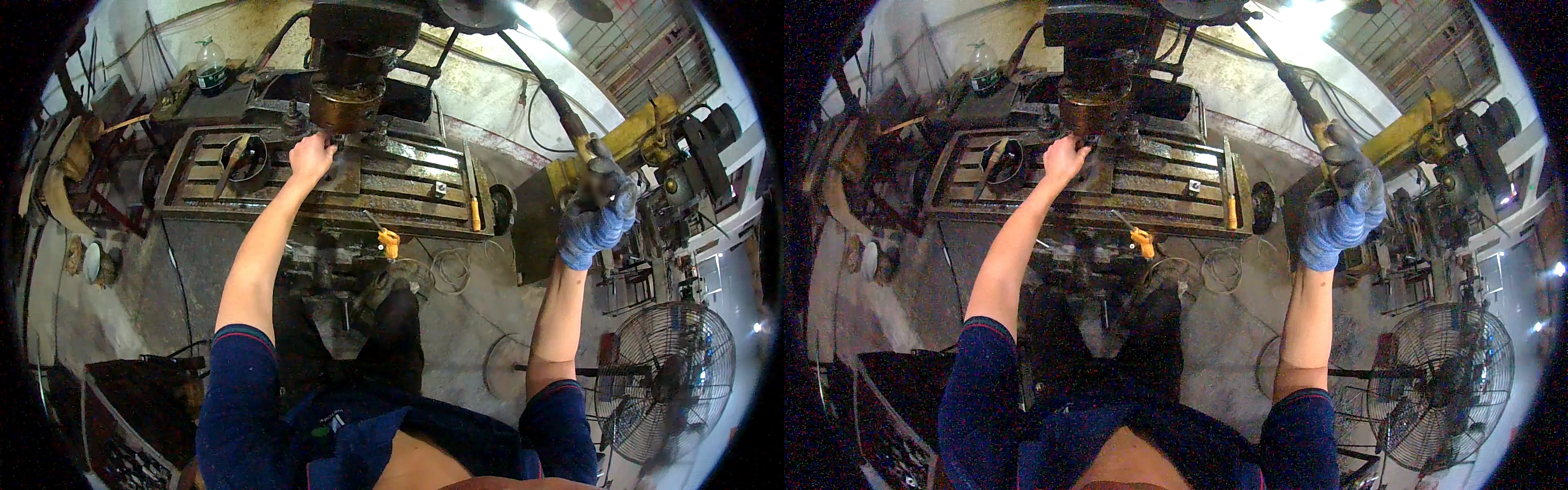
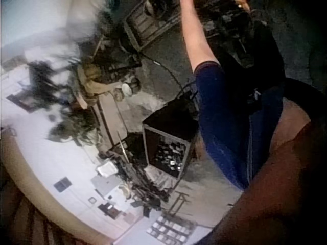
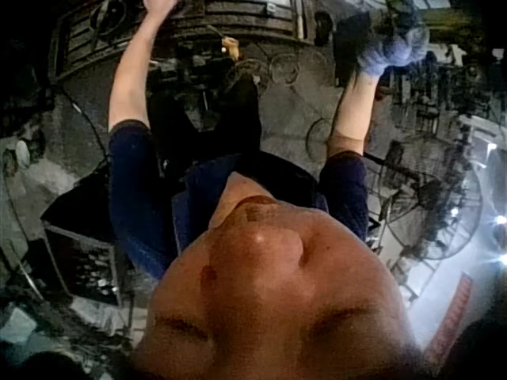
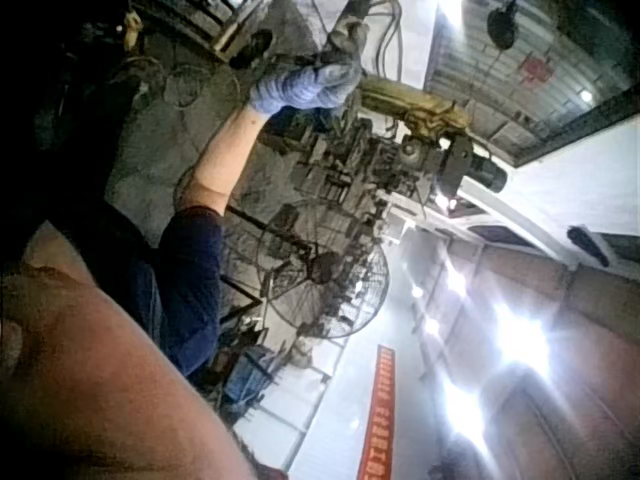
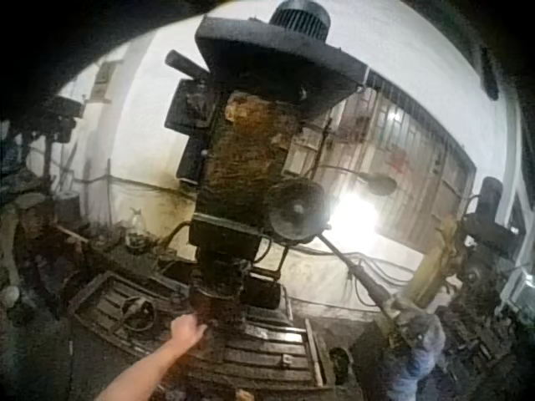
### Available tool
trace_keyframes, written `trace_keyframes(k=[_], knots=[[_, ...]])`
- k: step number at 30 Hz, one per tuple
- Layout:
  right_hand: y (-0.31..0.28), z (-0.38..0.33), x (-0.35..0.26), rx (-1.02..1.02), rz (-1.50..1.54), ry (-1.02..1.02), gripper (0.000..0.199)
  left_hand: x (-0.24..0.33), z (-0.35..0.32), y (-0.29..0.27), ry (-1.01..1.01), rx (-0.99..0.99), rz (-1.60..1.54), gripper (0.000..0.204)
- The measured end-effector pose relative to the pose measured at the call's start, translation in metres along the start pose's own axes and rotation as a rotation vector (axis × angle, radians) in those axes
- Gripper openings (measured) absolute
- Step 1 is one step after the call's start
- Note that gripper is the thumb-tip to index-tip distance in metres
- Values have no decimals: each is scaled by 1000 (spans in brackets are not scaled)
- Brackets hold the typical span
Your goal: The person picks up metal parts from a bin and places them into a milling machine. The person operates the machine using a lever to drill into the parts and uses a screwdriver to clear debris or adjust the pieces on the work surface.
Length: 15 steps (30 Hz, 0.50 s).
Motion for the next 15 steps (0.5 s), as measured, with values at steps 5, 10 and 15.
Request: trace_keyframes(k=[5, 10, 15], knots=[[0, -4, 3, 49, 115, 31, 35, -2, -16, -25, 73, -84, -159, 17], [0, -12, -1, 106, -34, 71, 35, -19, -40, -58, 166, -113, -365, 24], [2, -17, 3, 63, 154, 60, 35, -35, -46, -107, 163, -227, -407, 23]])
Point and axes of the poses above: each hand's wrist, its own z-axis towards the middle knuckle, its own y-axis out of the palm, x = y × z, the point moved 2 cm from there along z, towards the middle knuckle, and after that the axes turned 11 degrees about z, right-handed, at the moved point
